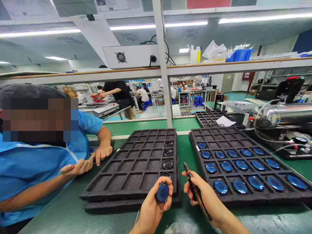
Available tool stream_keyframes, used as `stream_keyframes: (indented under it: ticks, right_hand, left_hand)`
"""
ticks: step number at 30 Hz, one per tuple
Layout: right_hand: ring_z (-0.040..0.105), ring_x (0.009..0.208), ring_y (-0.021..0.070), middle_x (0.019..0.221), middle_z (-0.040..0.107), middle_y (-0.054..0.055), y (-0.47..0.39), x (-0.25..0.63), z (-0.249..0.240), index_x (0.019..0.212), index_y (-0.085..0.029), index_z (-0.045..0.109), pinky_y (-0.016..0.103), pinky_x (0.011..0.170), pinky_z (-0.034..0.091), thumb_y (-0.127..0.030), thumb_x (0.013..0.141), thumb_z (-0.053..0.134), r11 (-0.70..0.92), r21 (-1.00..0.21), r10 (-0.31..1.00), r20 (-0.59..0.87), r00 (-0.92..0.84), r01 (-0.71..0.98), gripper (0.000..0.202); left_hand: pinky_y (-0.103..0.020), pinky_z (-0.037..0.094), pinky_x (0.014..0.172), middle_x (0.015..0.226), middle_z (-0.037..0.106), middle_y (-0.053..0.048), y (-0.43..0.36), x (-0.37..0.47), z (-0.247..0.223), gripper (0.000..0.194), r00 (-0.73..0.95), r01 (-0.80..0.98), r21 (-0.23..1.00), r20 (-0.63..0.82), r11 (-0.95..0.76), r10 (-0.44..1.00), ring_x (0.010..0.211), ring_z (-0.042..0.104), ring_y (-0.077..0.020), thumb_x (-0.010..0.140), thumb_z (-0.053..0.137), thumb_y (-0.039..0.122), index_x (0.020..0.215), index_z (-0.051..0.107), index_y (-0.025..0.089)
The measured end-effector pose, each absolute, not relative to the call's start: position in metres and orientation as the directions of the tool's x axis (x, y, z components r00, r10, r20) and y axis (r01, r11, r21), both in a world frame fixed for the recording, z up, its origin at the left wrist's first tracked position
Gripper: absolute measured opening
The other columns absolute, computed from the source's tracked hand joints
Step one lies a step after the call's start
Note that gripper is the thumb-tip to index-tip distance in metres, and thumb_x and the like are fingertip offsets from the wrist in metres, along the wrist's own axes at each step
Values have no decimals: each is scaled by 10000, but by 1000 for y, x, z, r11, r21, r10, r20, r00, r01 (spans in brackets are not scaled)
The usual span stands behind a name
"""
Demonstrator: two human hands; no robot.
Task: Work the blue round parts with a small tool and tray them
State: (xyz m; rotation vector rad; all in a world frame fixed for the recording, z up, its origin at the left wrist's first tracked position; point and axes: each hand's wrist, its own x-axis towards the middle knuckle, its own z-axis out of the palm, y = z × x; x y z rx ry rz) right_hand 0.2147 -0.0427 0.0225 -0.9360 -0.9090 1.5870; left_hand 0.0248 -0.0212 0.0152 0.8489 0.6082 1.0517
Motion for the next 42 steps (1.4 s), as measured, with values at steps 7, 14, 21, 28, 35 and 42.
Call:
stream_keyframes:
  ticks: [7, 14, 21, 28, 35, 42]
  right_hand:
    - [570, 1094, 246, 1139, 630, 70, -38, 217, 18, 1314, -255, 609, 354, 916, 474, -740, 861, 661, -18, -964, 993, 14, -117, -266, 666]
    - [620, 931, 248, 1087, 658, 88, -39, 214, 8, 1359, -246, 598, 371, 825, 531, -784, 949, 448, 130, -990, 989, 133, -72, -48, 692]
    - [593, 1139, 225, 1271, 620, 57, -42, 216, -5, 1404, -306, 533, 351, 988, 494, -413, 1065, 453, 517, -691, 842, 518, -152, 506, 365]
    - [613, 1044, 236, 1149, 640, 77, -51, 214, 8, 1408, -248, 520, 332, 890, 531, -336, 1021, 516, 652, -189, 587, 739, -331, 734, 397]
    - [606, 1014, 244, 1125, 630, 77, -53, 217, 3, 1432, -266, 517, 350, 858, 519, -359, 1009, 557, 627, -154, 606, 712, -355, 763, 436]
    - [588, 986, 248, 1110, 630, 77, -54, 215, 5, 1425, -275, 543, 369, 858, 480, -328, 1021, 541, 600, -141, 633, 686, -359, 788, 407]
  left_hand:
    - [-232, 210, 517, 826, 618, 2, -12, 36, 25, 473, 374, -471, 850, -50, 237, 926, 490, 436, -56, 854, 611, 621, 1035, 559, 187]
    - [-236, 125, 470, 785, 651, -30, -17, 34, 12, 508, 460, -449, 849, -47, 278, 887, 433, 411, -51, 843, 586, 661, 988, 568, 174]
    - [-235, 110, 468, 653, 614, -15, -19, 28, 3, 473, 382, -454, 862, -41, 226, 923, 412, 325, -41, 868, 558, 632, 883, 579, 160]
    - [-218, 188, 486, 655, 639, -28, -24, 30, 13, 466, 339, -486, 845, -55, 224, 939, 458, 360, -55, 847, 584, 629, 842, 579, 162]
    - [-215, 211, 497, 660, 648, -35, -27, 28, 18, 435, 302, -473, 857, -61, 205, 951, 471, 377, -63, 848, 588, 598, 846, 591, 164]
    - [-225, 214, 506, 696, 646, -32, -27, 28, 15, 446, 297, -463, 867, -45, 185, 954, 484, 383, -63, 863, 570, 606, 866, 597, 162]
